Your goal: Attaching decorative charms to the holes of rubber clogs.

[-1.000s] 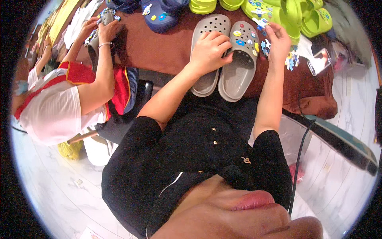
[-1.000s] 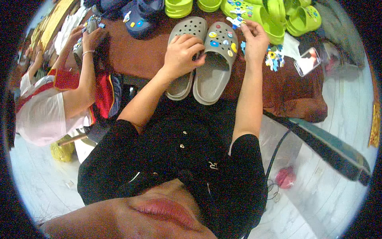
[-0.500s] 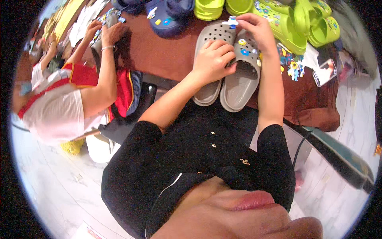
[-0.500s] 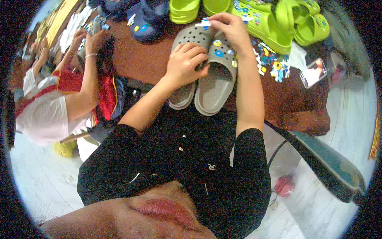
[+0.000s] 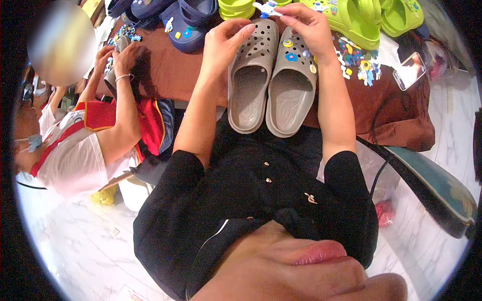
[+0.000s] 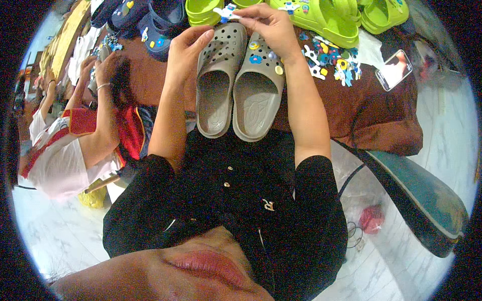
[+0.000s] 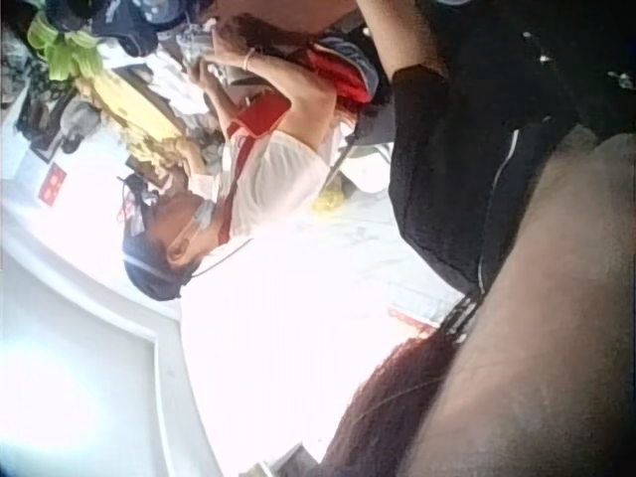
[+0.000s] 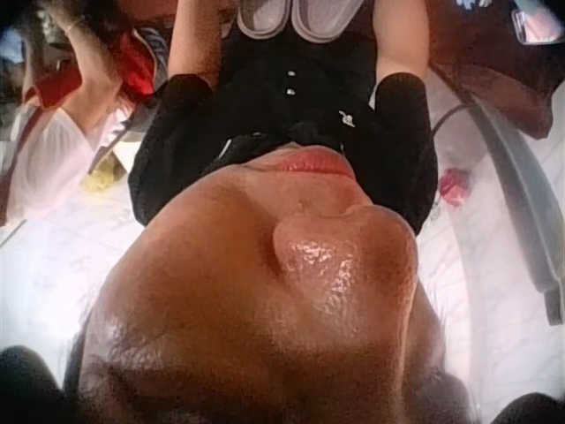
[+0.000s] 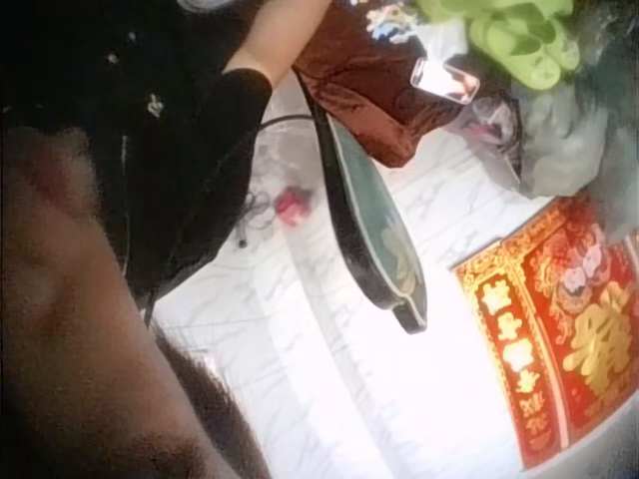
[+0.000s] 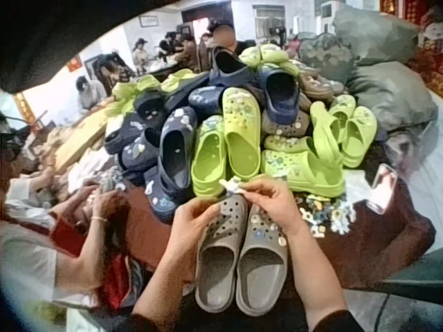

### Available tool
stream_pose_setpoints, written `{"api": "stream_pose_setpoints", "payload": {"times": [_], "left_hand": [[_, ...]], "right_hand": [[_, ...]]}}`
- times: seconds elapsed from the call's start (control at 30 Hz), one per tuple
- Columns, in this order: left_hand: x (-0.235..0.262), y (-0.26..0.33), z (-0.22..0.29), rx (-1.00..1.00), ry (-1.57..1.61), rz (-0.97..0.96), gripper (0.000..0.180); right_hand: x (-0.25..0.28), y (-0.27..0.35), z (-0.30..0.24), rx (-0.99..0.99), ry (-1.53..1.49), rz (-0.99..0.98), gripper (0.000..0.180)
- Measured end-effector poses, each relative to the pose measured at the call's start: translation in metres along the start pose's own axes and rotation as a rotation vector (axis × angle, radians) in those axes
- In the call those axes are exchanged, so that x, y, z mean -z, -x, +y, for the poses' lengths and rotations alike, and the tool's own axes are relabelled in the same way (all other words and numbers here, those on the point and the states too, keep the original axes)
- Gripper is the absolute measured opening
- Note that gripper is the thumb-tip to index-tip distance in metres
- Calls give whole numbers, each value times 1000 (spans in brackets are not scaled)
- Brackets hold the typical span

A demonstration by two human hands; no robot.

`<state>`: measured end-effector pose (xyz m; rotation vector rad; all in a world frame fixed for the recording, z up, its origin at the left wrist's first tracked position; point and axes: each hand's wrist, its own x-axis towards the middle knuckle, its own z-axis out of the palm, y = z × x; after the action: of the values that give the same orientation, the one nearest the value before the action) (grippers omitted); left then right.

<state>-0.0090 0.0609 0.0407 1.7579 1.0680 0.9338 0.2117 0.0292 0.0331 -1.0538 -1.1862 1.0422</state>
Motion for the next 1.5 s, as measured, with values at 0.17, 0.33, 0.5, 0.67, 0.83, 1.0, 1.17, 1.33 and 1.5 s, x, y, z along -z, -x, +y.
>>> {"api": "stream_pose_setpoints", "payload": {"times": [0.17, 0.33, 0.5, 0.67, 0.83, 1.0, 1.17, 1.33, 1.5], "left_hand": [[-11, -12, -10, 24, 179, -9, 31], [-6, -15, -19, 84, 482, 58, 24], [20, -48, -58, 124, 196, -200, 29], [3, -56, -46, 35, -154, -289, 37], [-12, -56, -54, -144, -258, -68, 35], [-22, -41, -43, -263, -352, -11, 24], [-19, -45, -40, -578, -558, 39, 16], [-15, -40, -28, -610, -859, -86, 26], [-9, -28, -21, -457, -1024, -185, 37]], "right_hand": [[-9, -3, 19, 505, 322, -155, 24], [-9, -6, 16, 406, 326, -221, 25], [53, -22, 29, 384, 113, 268, 23], [68, -29, 58, 333, -10, 299, 22], [64, -35, 74, 162, -17, 209, 19], [60, -30, 75, 99, 111, 70, 21], [57, -32, 69, 149, 267, -1, 24], [60, -31, 70, 101, 280, -39, 22], [52, -30, 76, 129, 407, -49, 23]]}}
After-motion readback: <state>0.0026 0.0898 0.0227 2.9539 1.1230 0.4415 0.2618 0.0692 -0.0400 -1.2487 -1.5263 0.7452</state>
